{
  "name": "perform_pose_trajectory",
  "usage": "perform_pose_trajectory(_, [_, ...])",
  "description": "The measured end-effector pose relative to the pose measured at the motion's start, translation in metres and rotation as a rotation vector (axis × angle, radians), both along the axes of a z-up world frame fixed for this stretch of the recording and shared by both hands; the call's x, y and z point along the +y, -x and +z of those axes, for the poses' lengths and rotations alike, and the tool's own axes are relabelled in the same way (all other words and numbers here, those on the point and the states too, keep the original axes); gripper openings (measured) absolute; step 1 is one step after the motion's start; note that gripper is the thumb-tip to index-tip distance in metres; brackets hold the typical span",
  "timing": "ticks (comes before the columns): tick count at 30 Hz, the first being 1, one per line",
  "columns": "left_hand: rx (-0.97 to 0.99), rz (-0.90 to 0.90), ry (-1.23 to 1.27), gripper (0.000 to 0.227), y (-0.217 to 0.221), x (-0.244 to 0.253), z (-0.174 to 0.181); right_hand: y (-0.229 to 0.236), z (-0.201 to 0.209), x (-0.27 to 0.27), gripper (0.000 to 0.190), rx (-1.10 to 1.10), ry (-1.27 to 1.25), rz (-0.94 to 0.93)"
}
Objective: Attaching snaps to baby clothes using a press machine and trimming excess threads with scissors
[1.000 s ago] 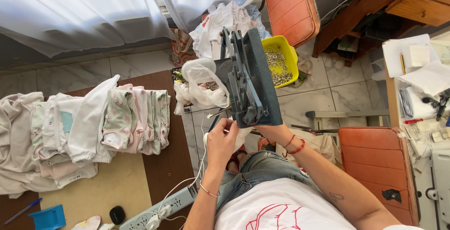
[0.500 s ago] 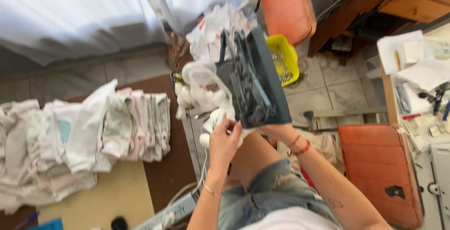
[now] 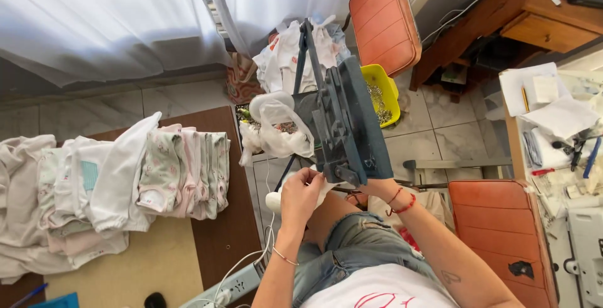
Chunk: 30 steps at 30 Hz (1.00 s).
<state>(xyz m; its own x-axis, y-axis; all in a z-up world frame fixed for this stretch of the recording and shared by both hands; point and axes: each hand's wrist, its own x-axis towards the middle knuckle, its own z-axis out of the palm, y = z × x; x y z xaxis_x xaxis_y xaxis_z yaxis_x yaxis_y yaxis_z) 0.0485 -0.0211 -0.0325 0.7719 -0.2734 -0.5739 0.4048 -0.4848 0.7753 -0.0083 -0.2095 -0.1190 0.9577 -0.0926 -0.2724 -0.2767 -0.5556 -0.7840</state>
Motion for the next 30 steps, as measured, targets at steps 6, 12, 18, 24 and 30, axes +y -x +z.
perform_pose_trajectory(6, [-0.078, -0.016, 0.002, 0.015, -0.007, 0.000, -0.001, -0.008, -0.001, 0.002, 0.027, -0.071, -0.104, -0.117])
perform_pose_trajectory(12, [-0.252, -0.128, 0.163, 0.017, -0.002, 0.010, -0.011, 0.023, -0.008, 0.002, 0.028, -0.038, -0.209, -0.202])
perform_pose_trajectory(18, [-0.126, 0.092, -0.141, 0.055, 0.016, 0.032, 0.024, 0.025, 0.110, 0.064, 0.025, -0.011, -0.332, -0.308])
perform_pose_trajectory(24, [0.677, 0.176, 0.185, 0.046, 0.039, 0.034, -0.043, 0.027, 0.131, 0.070, 0.007, -0.145, -0.151, 0.043])
perform_pose_trajectory(30, [0.372, 0.369, 0.440, 0.033, 0.041, 0.027, -0.029, -0.005, 0.121, -0.012, 0.024, 0.114, -0.179, 0.775])
